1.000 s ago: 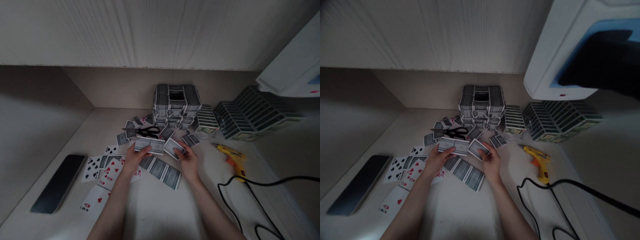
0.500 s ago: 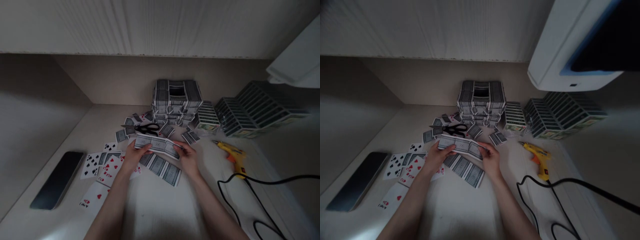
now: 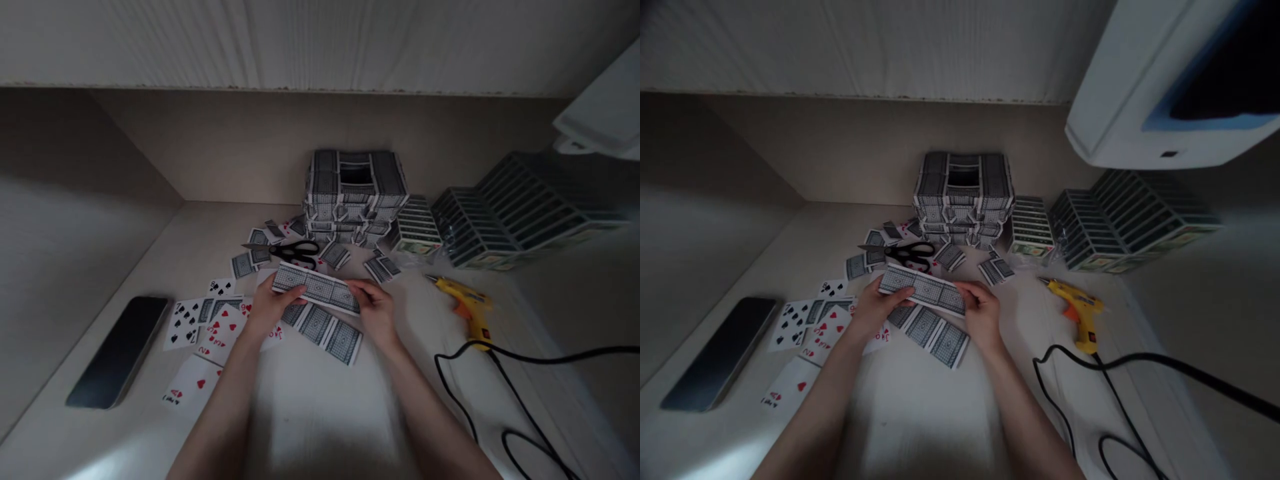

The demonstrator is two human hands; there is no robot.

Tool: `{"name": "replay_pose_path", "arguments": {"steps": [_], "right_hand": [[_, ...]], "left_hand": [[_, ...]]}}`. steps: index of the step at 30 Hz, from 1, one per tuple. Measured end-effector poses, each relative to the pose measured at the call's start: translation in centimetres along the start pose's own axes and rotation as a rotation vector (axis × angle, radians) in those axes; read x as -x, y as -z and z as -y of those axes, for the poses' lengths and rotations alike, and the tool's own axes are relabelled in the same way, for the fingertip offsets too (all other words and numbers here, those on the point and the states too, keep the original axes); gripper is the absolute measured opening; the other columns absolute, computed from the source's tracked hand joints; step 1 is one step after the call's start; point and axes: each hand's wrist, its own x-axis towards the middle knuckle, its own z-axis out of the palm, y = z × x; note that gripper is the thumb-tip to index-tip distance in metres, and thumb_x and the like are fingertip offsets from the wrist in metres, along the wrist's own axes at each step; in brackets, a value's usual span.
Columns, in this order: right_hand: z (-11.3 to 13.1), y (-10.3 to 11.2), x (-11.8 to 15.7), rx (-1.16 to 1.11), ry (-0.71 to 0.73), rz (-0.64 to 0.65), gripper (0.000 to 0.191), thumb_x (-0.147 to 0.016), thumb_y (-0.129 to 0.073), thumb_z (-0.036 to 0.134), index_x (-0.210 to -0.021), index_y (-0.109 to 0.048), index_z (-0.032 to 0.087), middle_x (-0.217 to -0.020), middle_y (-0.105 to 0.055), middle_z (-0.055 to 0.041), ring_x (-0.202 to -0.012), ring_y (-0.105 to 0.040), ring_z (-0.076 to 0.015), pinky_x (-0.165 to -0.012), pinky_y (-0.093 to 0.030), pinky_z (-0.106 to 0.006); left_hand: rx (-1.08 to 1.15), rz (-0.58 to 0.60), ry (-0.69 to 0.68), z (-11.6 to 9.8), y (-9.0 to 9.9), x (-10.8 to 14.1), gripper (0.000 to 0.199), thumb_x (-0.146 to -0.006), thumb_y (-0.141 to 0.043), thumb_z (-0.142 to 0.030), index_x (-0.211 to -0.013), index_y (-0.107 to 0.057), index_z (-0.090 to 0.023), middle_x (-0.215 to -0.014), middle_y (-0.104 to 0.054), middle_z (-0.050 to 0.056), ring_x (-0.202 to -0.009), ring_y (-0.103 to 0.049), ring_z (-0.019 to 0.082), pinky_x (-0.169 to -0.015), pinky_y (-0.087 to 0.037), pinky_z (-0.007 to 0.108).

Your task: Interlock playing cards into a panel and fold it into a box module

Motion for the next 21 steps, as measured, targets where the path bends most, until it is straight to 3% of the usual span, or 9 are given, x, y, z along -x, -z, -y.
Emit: {"name": "replay_pose_path", "arguments": {"steps": [4,7,9,11,15,21], "right_hand": [[-0.3,0.1,-0.2,-0.071,-0.089,0.029,0.016,-0.074,-0.063,0.031,-0.085,-0.070,0.023,-0.083,-0.069,-0.0029,-0.078,-0.061,-0.0183,-0.075,-0.048,-0.034],[-0.3,0.1,-0.3,-0.265,-0.236,0.010,0.036,-0.064,-0.073,0.033,-0.097,-0.064,0.022,-0.086,-0.068,-0.0019,-0.078,-0.062,-0.0185,-0.073,-0.051,-0.034],[0.1,0.0,-0.2,-0.388,-0.316,0.062,0.043,-0.060,-0.076,0.034,-0.098,-0.060,0.022,-0.088,-0.068,-0.0021,-0.078,-0.063,-0.0192,-0.067,-0.053,-0.035],[0.6,0.0,0.0,-0.434,-0.379,0.151,0.037,-0.061,-0.075,0.037,-0.089,-0.058,0.020,-0.084,-0.068,-0.0020,-0.068,-0.064,-0.0181,-0.055,-0.054,-0.033],[1.6,-0.1,0.2,-0.485,-0.401,0.213,0.031,-0.065,-0.072,0.040,-0.076,-0.052,0.019,-0.059,-0.062,0.0043,-0.045,-0.055,-0.0113,-0.040,-0.047,-0.025],[1.8,-0.2,0.2,-0.464,-0.392,0.198,0.030,-0.067,-0.070,0.040,-0.073,-0.048,0.020,-0.055,-0.058,0.0065,-0.043,-0.052,-0.0096,-0.040,-0.044,-0.023]], "left_hand": [[-0.035,0.002,0.005,-0.1,0.0,0.1,0.038,-0.053,-0.080,-0.028,-0.084,-0.063,-0.016,-0.079,-0.068,0.001,-0.062,-0.063,0.015,-0.060,-0.056,0.029],[0.041,-0.015,-0.018,0.2,0.0,-0.1,0.038,-0.054,-0.079,-0.027,-0.085,-0.062,-0.015,-0.079,-0.068,0.001,-0.064,-0.062,0.014,-0.061,-0.056,0.028],[0.096,-0.023,-0.029,0.4,0.0,-0.2,0.039,-0.054,-0.079,-0.027,-0.088,-0.062,-0.016,-0.081,-0.067,0.000,-0.067,-0.062,0.014,-0.062,-0.056,0.027],[0.109,-0.016,-0.034,0.6,0.0,-0.2,0.040,-0.054,-0.079,-0.027,-0.088,-0.062,-0.016,-0.081,-0.066,0.000,-0.069,-0.062,0.014,-0.064,-0.056,0.028],[0.061,-0.005,-0.042,0.9,0.1,-0.2,0.038,-0.055,-0.078,-0.029,-0.087,-0.063,-0.016,-0.080,-0.067,0.001,-0.068,-0.062,0.016,-0.065,-0.056,0.031],[0.080,0.023,-0.038,1.0,0.1,-0.2,0.037,-0.055,-0.079,-0.028,-0.087,-0.063,-0.016,-0.080,-0.067,0.002,-0.065,-0.062,0.015,-0.063,-0.056,0.030]]}}
